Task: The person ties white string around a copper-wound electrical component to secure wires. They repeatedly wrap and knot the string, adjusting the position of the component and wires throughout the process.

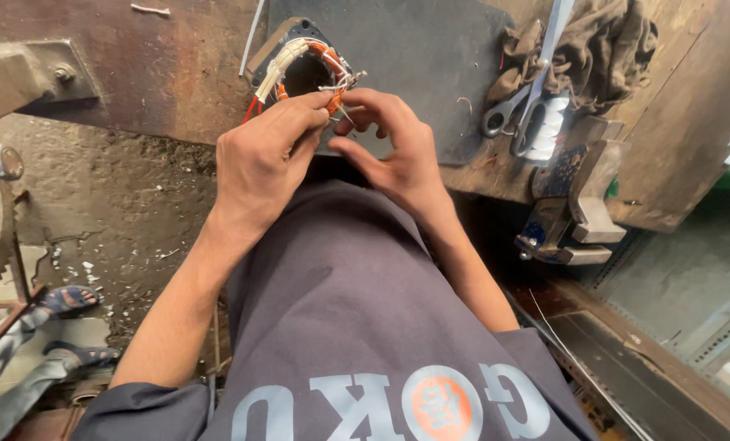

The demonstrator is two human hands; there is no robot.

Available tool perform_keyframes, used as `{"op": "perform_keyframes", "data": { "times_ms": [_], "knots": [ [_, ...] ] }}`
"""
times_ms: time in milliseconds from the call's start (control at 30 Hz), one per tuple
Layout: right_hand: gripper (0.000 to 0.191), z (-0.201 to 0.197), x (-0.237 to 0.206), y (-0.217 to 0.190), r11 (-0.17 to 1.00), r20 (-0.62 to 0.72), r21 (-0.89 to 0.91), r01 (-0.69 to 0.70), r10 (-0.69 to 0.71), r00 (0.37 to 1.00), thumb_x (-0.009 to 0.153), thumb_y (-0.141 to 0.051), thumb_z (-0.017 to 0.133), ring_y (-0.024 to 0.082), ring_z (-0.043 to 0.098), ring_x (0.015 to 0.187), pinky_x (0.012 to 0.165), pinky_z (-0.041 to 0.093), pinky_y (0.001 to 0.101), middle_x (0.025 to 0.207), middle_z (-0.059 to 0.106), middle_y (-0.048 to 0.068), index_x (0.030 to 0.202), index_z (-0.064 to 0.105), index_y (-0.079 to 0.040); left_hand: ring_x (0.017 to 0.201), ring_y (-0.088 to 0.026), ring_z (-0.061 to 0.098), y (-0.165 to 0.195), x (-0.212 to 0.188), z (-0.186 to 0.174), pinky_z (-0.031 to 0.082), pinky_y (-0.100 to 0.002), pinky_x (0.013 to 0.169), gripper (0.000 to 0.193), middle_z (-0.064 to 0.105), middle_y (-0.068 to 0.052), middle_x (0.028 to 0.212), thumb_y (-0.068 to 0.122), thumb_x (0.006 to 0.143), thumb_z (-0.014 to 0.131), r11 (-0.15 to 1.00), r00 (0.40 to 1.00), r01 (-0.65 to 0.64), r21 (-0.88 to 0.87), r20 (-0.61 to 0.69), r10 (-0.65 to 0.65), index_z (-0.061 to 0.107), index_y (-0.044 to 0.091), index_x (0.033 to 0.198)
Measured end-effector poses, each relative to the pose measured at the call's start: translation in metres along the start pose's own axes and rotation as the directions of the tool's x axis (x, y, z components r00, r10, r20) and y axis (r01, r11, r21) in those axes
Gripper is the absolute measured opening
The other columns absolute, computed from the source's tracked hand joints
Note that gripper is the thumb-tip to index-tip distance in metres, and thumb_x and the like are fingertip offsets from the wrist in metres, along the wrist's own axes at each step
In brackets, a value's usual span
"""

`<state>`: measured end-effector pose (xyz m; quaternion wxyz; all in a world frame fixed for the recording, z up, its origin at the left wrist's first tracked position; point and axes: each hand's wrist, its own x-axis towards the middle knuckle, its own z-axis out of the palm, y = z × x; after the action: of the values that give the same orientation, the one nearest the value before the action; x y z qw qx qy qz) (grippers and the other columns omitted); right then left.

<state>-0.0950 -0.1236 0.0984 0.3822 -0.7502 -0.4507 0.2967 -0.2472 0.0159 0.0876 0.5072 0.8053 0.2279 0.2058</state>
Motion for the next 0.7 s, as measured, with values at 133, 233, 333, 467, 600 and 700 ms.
{"op": "perform_keyframes", "data": {
  "times_ms": [133, 233, 333, 467, 600, 700],
  "knots": [
    [0.018, 0.018, -0.024, 0.015, 0.911, -0.133, 0.345, -0.227, 0.287, 0.949, 0.109, -0.018, 0.070, 0.010, 0.060, 0.078, 0.073, 0.050, 0.0246, 0.097, 0.072, 0.002, 0.122, 0.070, -0.005, 0.114, -0.025, 0.074, -0.003, 0.000, -0.004, 0.060, -0.034, 0.093, 0.016, 0.073, -0.009, 0.127, -0.002, 0.097, 0.075, 1.000, 0.999, -0.007, -0.017, 0.048, 0.008, 0.070, 0.002, 0.112],
    [0.016, 0.027, -0.042, 0.026, 0.459, 0.043, 0.818, -0.347, 0.553, 0.832, 0.109, -0.016, 0.070, 0.006, 0.055, 0.069, 0.064, 0.043, 0.0229, 0.086, 0.067, 0.001, 0.119, 0.068, -0.005, 0.116, -0.025, 0.074, -0.007, -0.002, -0.007, 0.061, -0.034, 0.095, 0.015, 0.073, -0.009, 0.127, -0.001, 0.100, 0.076, 0.998, 0.997, -0.006, -0.062, 0.071, 0.010, 0.070, 0.001, 0.114],
    [0.014, 0.047, -0.042, 0.034, 0.162, 0.170, 0.921, -0.355, 0.652, 0.739, 0.104, -0.018, 0.069, 0.007, 0.054, 0.064, 0.053, 0.042, 0.0220, 0.086, 0.067, 0.000, 0.113, 0.065, -0.008, 0.118, -0.026, 0.074, -0.013, -0.002, -0.009, 0.061, -0.034, 0.098, 0.016, 0.073, -0.010, 0.129, -0.002, 0.101, 0.076, 0.996, 0.993, -0.034, -0.088, 0.111, 0.044, 0.069, 0.001, 0.115],
    [0.020, 0.057, -0.025, 0.042, 0.166, 0.167, 0.920, -0.355, 0.653, 0.739, 0.104, -0.020, 0.068, 0.005, 0.054, 0.064, 0.051, 0.041, 0.0198, 0.096, 0.069, 0.002, 0.119, 0.063, -0.008, 0.113, -0.024, 0.072, -0.025, 0.007, -0.027, 0.060, -0.034, 0.094, 0.016, 0.074, -0.007, 0.125, -0.005, 0.100, 0.076, 0.992, 0.976, -0.119, -0.044, 0.179, 0.125, 0.070, 0.002, 0.114],
    [0.029, 0.037, -0.025, 0.022, 0.878, -0.293, 0.446, -0.173, 0.325, 0.899, 0.103, -0.023, 0.069, 0.005, 0.064, 0.088, 0.074, 0.056, 0.0213, 0.116, 0.063, -0.002, 0.127, 0.060, -0.008, 0.106, -0.023, 0.065, -0.028, 0.012, -0.038, 0.058, -0.034, 0.089, 0.024, 0.075, -0.002, 0.114, -0.003, 0.093, 0.079, 0.985, 0.965, -0.168, 0.034, 0.208, 0.158, 0.074, 0.007, 0.114],
    [0.016, 0.013, -0.016, -0.002, 0.934, -0.373, -0.287, 0.212, -0.313, 0.874, 0.108, -0.016, 0.077, 0.010, 0.066, 0.087, 0.072, 0.057, 0.0223, 0.110, 0.065, 0.006, 0.118, 0.067, -0.008, 0.108, -0.021, 0.065, -0.026, 0.007, -0.036, 0.057, -0.035, 0.090, 0.023, 0.074, 0.001, 0.109, -0.002, 0.095, 0.078, 0.986, 0.975, -0.159, 0.057, 0.166, 0.147, 0.074, 0.009, 0.115]
  ]
}}
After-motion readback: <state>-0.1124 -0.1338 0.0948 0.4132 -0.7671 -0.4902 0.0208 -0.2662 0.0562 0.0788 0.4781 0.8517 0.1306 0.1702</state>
